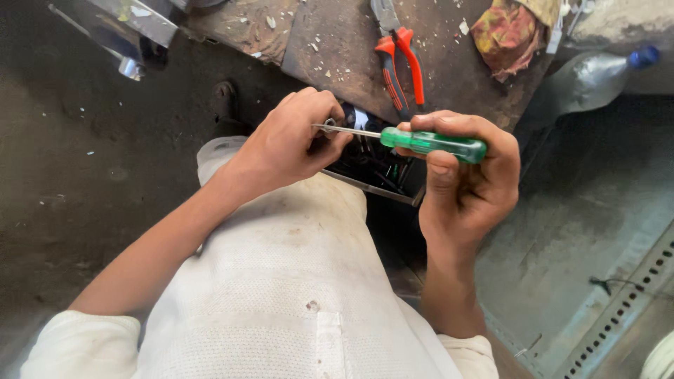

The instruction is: The person works on a cylindrical electrical component, using pliers to strip wires and a screwdriver to adjust internal parts. They repeatedly insert and remove a metal rod into the component's central hole, manipulating wires and small parts within the housing.

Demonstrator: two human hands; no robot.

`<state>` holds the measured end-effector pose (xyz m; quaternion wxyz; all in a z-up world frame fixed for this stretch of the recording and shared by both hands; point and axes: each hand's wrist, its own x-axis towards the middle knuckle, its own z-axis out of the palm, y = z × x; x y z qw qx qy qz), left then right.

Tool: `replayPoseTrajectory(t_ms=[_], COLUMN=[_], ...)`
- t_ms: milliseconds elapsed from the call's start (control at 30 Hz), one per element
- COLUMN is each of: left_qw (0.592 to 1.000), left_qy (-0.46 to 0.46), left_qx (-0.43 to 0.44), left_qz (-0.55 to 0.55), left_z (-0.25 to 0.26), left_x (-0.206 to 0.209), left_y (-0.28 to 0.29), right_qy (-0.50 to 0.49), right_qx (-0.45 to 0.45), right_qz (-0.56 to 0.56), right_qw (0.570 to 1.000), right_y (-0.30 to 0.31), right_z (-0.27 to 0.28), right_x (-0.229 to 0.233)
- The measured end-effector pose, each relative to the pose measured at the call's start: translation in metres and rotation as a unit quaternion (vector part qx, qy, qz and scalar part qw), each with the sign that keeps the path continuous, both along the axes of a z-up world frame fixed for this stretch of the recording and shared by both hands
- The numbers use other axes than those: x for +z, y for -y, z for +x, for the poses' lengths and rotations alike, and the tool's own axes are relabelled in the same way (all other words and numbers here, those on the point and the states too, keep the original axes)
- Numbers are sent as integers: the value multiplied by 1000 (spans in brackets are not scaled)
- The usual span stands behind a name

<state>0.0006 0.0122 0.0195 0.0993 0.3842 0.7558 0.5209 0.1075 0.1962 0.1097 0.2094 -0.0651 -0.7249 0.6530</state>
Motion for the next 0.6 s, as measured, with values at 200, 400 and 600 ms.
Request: replayPoseTrajectory(t_ms=[200, 400, 600], left_qw=[1000, 999, 999], left_qy=[18, 24, -4], left_qx=[20, -11, -30], left_qz=[-7, -25, -36], left_z=[-2, -5, -15], left_x=[7, 8, 17], left_y=[2, -2, -6], right_qy=[-25, -31, -53], right_qx=[-30, -2, 11], right_qz=[26, 49, 62], right_qw=[999, 998, 997], right_y=[0, -11, -16], right_z=[-4, -8, -12], right_x=[5, -1, 7])
